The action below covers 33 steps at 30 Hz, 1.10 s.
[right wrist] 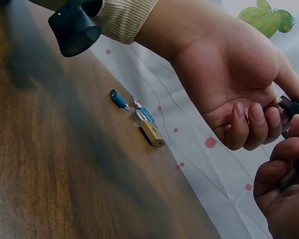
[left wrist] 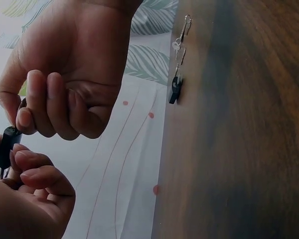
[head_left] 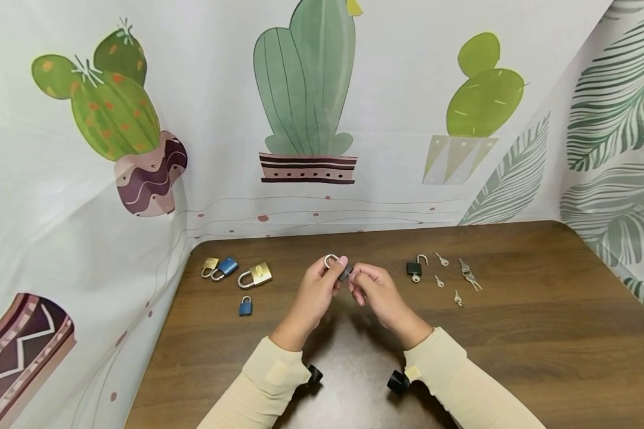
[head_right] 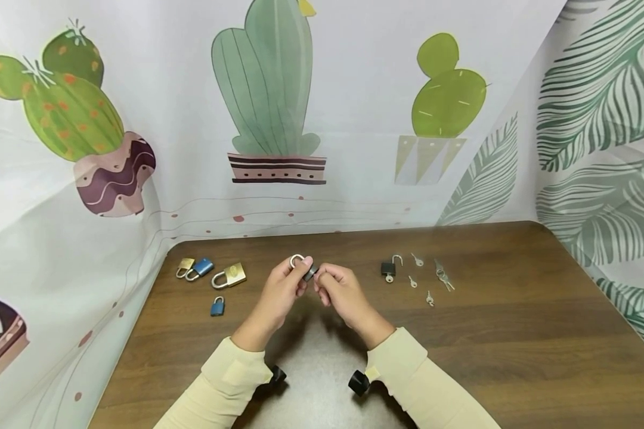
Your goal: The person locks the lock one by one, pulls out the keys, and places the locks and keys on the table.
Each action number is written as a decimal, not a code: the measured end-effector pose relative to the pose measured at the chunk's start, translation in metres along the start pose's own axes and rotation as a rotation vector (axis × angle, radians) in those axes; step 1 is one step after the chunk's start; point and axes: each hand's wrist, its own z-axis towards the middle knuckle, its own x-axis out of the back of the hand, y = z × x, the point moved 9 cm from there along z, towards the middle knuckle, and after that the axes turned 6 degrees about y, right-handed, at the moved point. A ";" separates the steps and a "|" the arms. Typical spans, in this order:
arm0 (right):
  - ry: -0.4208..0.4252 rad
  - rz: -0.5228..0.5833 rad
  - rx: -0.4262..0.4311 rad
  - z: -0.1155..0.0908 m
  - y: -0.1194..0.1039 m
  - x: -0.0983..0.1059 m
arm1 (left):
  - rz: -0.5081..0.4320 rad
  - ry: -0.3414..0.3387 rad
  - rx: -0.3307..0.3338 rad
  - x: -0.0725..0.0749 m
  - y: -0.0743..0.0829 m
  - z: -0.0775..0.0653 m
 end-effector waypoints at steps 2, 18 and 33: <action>-0.001 0.003 0.008 0.000 -0.001 0.001 | -0.001 0.005 -0.004 0.000 0.001 0.000; -0.045 0.019 0.037 -0.001 -0.004 -0.001 | -0.065 0.066 -0.004 0.012 -0.003 0.005; -0.059 0.009 -0.039 0.000 0.005 -0.003 | -0.076 0.078 -0.026 0.014 0.001 0.005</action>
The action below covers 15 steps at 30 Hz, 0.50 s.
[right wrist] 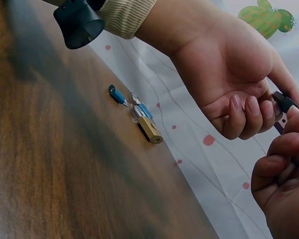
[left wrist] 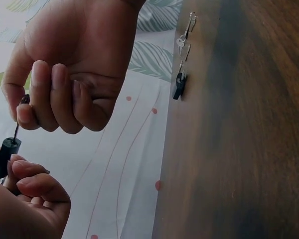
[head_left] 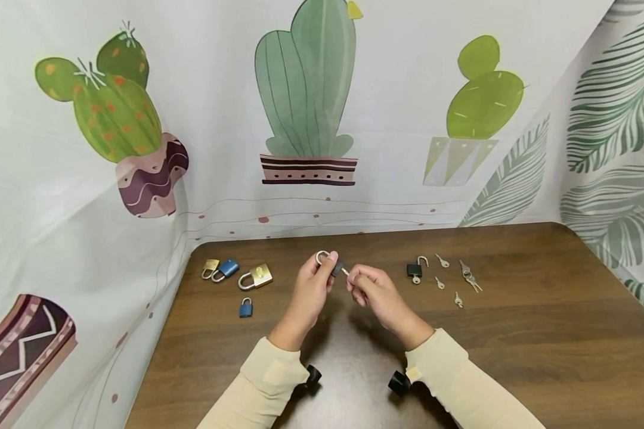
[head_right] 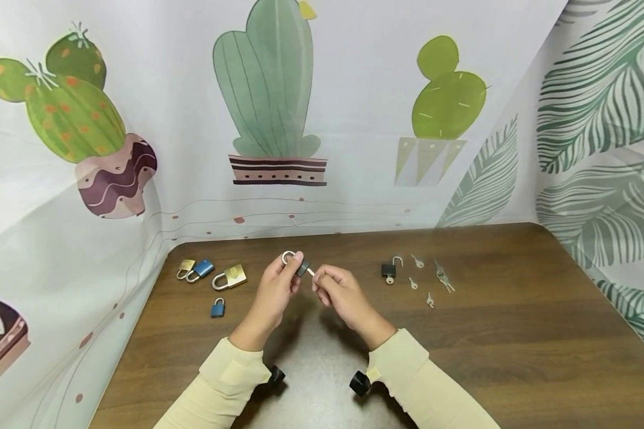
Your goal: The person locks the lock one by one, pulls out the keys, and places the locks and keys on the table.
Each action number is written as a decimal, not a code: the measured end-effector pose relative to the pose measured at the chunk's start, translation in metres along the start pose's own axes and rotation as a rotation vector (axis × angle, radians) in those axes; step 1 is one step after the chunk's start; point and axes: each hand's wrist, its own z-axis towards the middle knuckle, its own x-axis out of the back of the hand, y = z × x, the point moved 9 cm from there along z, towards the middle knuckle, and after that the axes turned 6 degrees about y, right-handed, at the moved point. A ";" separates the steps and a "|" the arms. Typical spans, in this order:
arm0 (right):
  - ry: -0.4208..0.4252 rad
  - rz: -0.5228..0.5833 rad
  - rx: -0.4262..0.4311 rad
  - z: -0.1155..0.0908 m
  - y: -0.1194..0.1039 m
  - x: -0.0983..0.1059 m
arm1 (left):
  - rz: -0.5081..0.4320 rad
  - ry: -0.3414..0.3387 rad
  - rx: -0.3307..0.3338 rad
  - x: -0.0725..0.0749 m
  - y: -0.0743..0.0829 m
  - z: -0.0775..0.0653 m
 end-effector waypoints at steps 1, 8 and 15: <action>0.000 -0.003 0.000 0.000 0.000 0.000 | -0.001 0.002 0.002 0.000 0.000 0.000; -0.003 -0.037 0.013 0.001 -0.003 -0.001 | -0.002 0.020 -0.003 0.004 0.004 0.001; 0.030 -0.093 0.018 0.003 -0.006 0.005 | 0.011 0.046 0.012 0.011 0.007 0.003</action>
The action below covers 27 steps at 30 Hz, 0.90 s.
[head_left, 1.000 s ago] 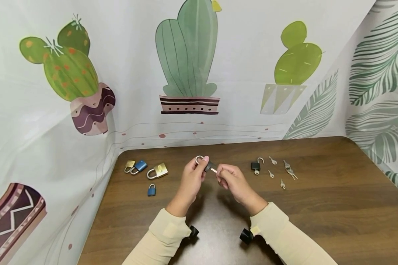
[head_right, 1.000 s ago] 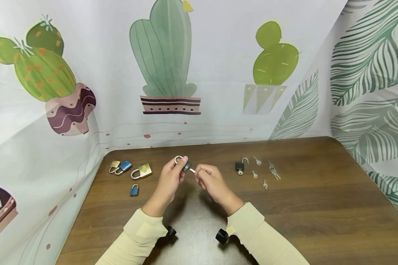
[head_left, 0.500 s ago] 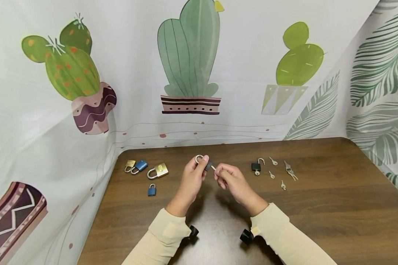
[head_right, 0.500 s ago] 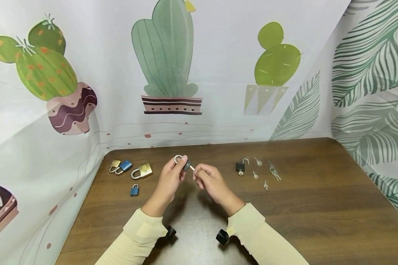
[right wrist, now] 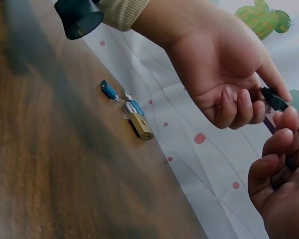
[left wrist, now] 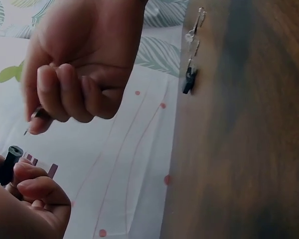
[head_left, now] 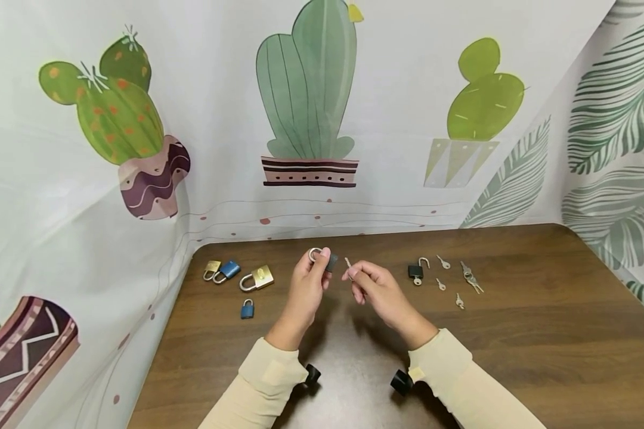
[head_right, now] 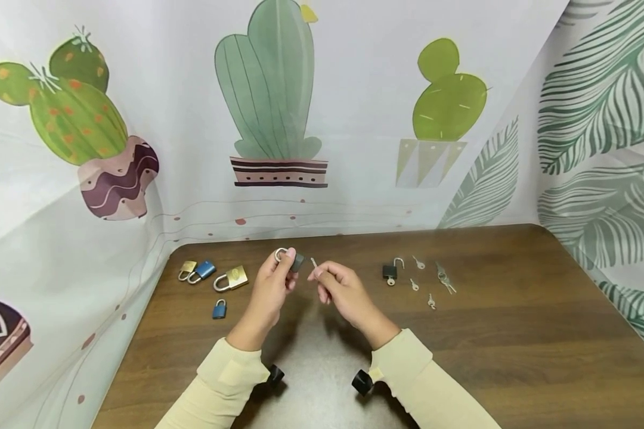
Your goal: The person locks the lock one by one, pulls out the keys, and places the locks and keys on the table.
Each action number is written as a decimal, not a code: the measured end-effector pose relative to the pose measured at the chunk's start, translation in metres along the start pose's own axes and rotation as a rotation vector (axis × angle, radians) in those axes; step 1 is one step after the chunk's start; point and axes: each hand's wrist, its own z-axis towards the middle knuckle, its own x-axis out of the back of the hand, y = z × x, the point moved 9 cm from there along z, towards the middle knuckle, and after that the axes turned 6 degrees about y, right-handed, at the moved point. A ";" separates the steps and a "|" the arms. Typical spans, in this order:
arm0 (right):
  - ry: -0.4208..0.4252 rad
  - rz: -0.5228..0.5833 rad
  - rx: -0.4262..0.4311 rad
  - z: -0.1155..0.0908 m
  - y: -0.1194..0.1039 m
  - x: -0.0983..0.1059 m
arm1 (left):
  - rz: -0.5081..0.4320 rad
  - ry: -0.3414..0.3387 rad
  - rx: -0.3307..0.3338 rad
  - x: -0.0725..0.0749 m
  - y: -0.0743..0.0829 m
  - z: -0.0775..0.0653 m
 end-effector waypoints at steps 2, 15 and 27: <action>0.002 0.024 -0.007 0.001 0.000 0.001 | -0.002 0.012 0.003 0.003 0.002 0.001; 0.006 0.035 -0.022 0.001 -0.004 0.012 | 0.012 0.041 0.004 0.026 0.018 0.010; 0.021 -0.034 -0.041 -0.006 0.001 0.038 | 0.089 0.076 0.004 0.067 0.020 0.019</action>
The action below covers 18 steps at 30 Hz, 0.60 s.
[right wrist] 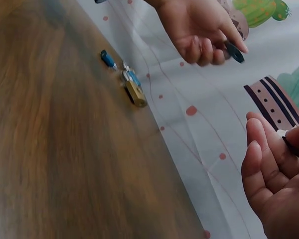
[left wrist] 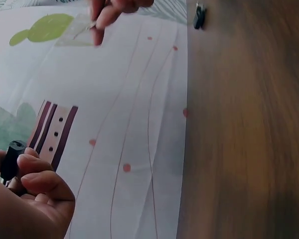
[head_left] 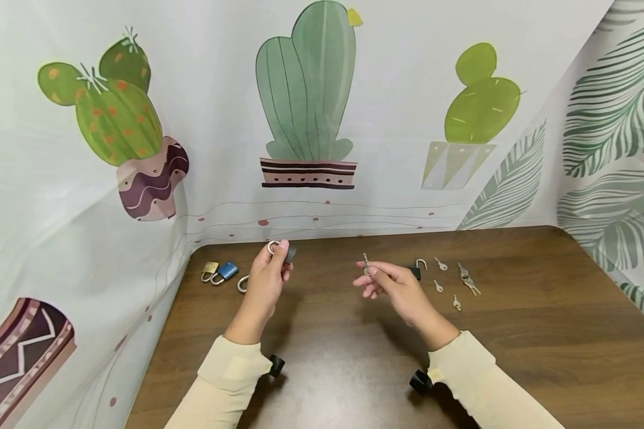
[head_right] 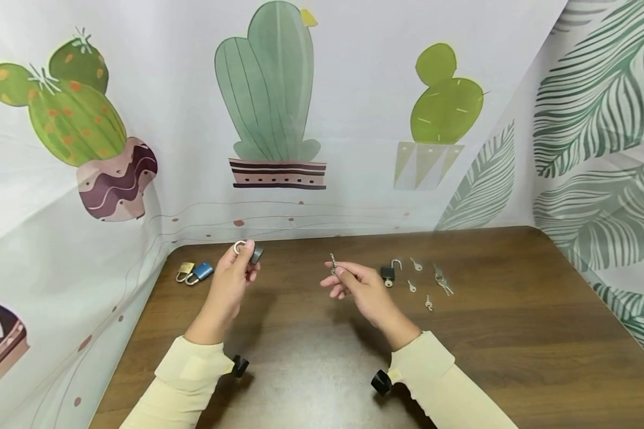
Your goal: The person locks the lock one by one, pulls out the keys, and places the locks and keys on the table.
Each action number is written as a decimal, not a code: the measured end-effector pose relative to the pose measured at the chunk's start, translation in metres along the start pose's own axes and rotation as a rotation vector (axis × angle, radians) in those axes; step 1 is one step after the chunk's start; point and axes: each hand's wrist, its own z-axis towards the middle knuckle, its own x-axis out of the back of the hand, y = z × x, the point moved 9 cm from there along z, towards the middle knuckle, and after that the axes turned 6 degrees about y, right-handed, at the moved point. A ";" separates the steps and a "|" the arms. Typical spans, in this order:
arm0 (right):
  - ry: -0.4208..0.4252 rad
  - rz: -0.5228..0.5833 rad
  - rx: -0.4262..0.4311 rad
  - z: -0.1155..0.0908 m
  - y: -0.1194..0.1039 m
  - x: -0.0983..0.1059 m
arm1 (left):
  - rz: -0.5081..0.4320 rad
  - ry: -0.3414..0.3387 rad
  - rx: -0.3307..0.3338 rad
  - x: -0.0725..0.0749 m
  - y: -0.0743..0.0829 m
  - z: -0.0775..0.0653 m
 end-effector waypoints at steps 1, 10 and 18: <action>0.003 -0.011 -0.004 -0.001 0.001 0.003 | 0.010 0.000 0.000 0.004 0.000 0.000; 0.073 -0.115 -0.061 -0.012 0.013 0.034 | 0.081 0.007 0.022 0.039 -0.013 0.002; 0.109 -0.151 -0.087 -0.023 0.022 0.061 | 0.182 0.010 0.050 0.069 -0.027 -0.001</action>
